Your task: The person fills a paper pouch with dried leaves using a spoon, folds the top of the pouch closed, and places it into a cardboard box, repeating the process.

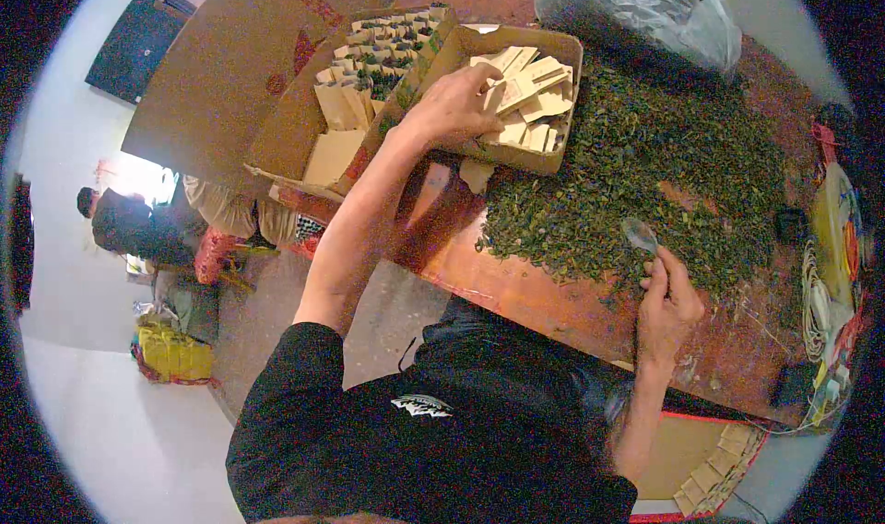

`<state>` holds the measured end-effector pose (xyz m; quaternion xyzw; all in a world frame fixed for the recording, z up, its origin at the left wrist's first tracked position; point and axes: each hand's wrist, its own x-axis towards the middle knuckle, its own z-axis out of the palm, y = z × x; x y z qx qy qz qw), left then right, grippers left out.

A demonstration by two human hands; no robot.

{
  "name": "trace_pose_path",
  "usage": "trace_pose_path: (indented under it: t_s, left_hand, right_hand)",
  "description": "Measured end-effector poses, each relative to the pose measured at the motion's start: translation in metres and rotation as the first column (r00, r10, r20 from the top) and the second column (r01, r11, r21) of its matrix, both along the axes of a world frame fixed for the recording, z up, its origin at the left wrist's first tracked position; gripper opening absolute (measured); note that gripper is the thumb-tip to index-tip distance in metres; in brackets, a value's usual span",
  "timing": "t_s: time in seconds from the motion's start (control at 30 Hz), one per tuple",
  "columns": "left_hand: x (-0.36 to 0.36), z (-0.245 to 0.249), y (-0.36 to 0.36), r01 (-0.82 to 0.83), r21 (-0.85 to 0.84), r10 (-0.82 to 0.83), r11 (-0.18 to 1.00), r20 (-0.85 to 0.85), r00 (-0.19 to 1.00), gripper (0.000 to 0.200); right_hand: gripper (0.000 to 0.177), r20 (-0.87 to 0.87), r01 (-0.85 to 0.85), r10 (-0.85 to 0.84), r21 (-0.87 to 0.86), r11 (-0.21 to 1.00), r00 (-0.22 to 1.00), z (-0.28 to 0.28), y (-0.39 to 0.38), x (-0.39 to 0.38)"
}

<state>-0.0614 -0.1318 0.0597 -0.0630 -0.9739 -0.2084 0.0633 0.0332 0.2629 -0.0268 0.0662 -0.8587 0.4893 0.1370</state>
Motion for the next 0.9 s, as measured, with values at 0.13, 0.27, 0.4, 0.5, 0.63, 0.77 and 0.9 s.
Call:
trace_pose_path:
  t_s: [0.13, 0.27, 0.4, 0.5, 0.63, 0.77, 0.9]
  left_hand:
    - [0.001, -0.001, -0.001, 0.008, 0.005, -0.008, 1.0, -0.003, 1.0, 0.069]
    - [0.001, 0.004, 0.001, -0.075, 0.042, 0.072, 0.996, 0.059, 0.996, 0.068]
    - [0.001, -0.001, -0.002, -0.101, 0.142, 0.1, 0.985, 0.015, 0.995, 0.071]
    - [0.003, 0.002, -0.001, -0.105, 0.11, 0.106, 0.988, -0.003, 0.994, 0.072]
    - [0.004, -0.001, 0.0, -0.122, 0.083, 0.124, 0.989, -0.02, 0.992, 0.072]
    - [0.007, 0.004, 0.003, -0.137, 0.137, 0.141, 0.981, -0.015, 0.99, 0.07]
    - [0.002, -0.005, -0.005, -0.131, 0.176, 0.158, 0.976, -0.151, 0.976, 0.075]
  right_hand:
    - [0.023, -0.009, -0.004, 0.004, 0.009, 1.0, 1.0, 0.001, 0.0, 0.0]
    - [0.023, -0.01, 0.0, 0.0, 0.004, 1.0, 1.0, 0.0, 0.0, 0.0]
    - [0.023, 0.02, 0.009, -0.008, -0.011, 1.0, 1.0, 0.003, -0.002, 0.002]
    - [0.023, 0.011, 0.002, -0.002, -0.012, 1.0, 1.0, 0.001, -0.001, 0.001]
    - [0.022, -0.01, -0.007, 0.008, 0.022, 1.0, 1.0, 0.003, -0.002, 0.0]
    - [0.022, -0.028, -0.01, 0.011, 0.01, 1.0, 1.0, 0.0, -0.001, -0.001]
    - [0.022, -0.04, -0.005, 0.006, 0.018, 1.0, 0.999, 0.002, -0.002, -0.001]
